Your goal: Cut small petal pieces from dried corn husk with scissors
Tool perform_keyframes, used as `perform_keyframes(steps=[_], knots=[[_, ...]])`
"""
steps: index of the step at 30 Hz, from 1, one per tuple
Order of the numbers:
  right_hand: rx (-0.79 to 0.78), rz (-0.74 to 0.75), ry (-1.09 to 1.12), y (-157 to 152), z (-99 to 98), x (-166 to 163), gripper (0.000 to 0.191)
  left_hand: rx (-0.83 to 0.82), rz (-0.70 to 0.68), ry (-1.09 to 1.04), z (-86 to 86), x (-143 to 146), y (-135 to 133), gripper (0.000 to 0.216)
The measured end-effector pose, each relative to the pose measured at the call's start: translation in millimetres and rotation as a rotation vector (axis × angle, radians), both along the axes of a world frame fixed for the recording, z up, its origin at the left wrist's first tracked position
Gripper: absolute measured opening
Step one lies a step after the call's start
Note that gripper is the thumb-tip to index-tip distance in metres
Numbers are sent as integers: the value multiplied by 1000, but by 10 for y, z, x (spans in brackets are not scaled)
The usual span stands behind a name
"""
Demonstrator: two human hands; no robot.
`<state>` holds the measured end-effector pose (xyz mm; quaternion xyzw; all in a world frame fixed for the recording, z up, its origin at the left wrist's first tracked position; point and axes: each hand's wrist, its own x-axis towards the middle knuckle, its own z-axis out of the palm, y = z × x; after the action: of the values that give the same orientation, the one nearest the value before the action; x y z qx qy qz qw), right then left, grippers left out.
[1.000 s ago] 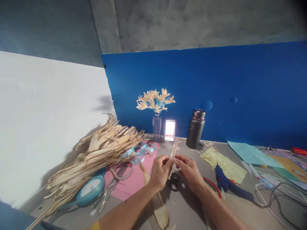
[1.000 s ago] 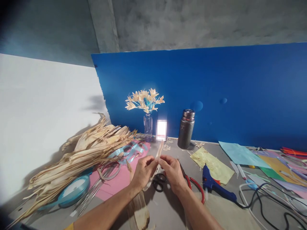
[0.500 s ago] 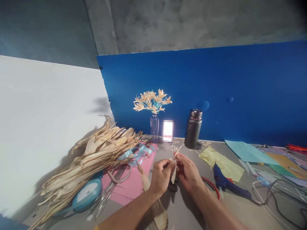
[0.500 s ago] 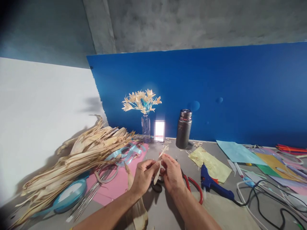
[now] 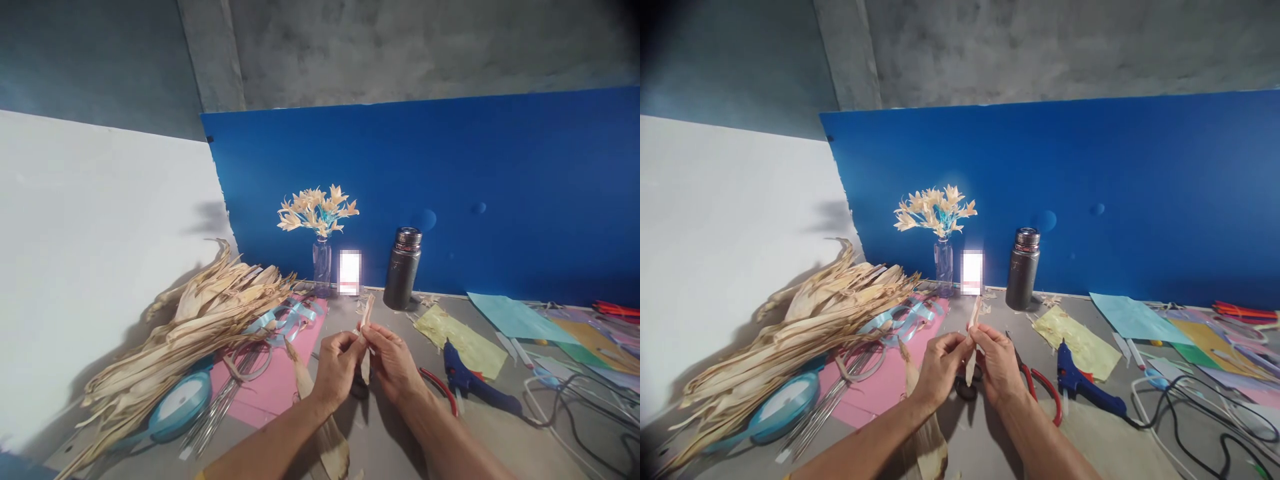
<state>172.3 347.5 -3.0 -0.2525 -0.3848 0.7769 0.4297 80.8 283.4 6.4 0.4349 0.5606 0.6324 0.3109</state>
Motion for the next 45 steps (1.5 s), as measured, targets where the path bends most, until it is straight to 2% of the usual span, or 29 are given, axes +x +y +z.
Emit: perform_keyframes(steps=[8, 15, 16, 18, 20, 22, 26, 32, 41, 45], knots=[[-95, -98, 110, 62, 73, 24, 32, -37, -46, -34, -60, 62, -7, 35], [-119, -160, 211, 363, 239, 289, 24, -71, -106, -44, -7, 121, -74, 37], [-115, -138, 214, 375, 262, 319, 26, -72, -106, -72, -3, 114, -75, 37], [-68, 3, 160, 329, 270, 322, 34, -71, -96, -142, 10, 90, -65, 38], [15, 190, 29, 212, 224, 254, 40, -71, -86, -196, 25, 62, -47, 41], [67, 264, -80, 86, 149, 152, 38, -74, -88, -226, 35, 40, -26, 44], [68, 198, -97, -5, 51, 39, 41, -64, -132, -220, 15, 19, 1, 44], [62, 74, -121, 97, 91, 105, 37, -113, -223, -102, -20, -1, -15, 38], [53, -99, -91, 218, 94, 134, 37, -207, -180, 32, 24, 48, -32, 24], [42, -174, -70, 418, 101, 246, 33, -227, -168, 120, 35, 63, -71, 23]])
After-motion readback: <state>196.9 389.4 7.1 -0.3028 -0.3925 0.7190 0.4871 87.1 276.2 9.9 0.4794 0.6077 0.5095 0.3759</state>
